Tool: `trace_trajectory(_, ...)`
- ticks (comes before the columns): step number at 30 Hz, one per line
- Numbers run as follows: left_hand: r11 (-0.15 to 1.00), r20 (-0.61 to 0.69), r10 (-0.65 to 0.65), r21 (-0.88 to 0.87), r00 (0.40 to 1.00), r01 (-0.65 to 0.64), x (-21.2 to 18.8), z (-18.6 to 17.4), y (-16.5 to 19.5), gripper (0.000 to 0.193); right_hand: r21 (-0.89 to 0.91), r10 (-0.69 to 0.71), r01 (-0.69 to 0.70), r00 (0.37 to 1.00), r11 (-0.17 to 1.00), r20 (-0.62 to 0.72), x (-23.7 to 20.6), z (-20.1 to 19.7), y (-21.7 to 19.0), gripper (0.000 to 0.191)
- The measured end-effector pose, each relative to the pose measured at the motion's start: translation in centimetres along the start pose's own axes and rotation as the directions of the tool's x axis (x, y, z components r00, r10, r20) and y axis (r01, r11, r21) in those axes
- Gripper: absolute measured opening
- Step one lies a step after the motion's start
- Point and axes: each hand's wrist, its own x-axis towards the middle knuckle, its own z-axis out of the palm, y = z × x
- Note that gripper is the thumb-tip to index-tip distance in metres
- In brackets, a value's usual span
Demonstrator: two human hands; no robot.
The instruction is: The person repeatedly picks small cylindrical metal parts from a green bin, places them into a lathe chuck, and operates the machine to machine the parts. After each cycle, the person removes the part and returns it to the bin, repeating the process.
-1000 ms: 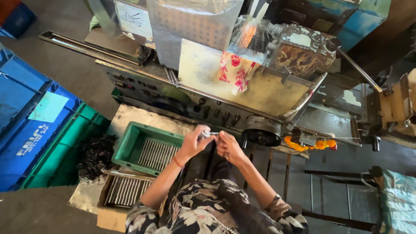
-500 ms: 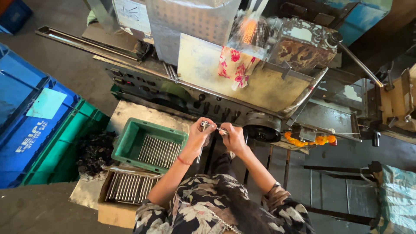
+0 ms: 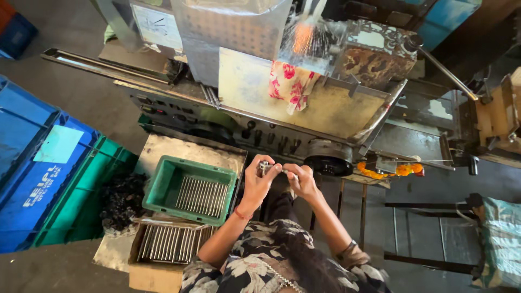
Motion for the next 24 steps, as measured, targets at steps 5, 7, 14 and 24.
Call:
trace_trajectory(5,0.970,0.182,-0.085,-0.209,0.980,0.123,1.5,-1.4,1.2,0.012,0.201,0.240,-0.339,0.886,0.919,0.396,2.6,-3.3,-4.6,0.034)
trace_trajectory(7,0.867,0.354,-0.331,-0.253,0.875,0.430,2.7,-2.3,1.6,0.011,0.283,0.162,-0.349,0.838,0.893,0.521,4.4,-4.0,-6.0,0.037)
trace_trajectory(14,0.868,0.260,-0.169,-0.418,0.951,0.268,2.2,-0.8,2.7,0.012,0.432,-0.045,-0.235,0.837,0.871,0.546,8.1,-5.7,-7.6,0.039)
trace_trajectory(24,0.892,0.154,-0.352,-0.244,0.923,0.381,2.5,-1.2,3.7,0.016,0.558,0.191,-0.395,0.902,0.730,0.388,2.9,-0.9,-1.6,0.046)
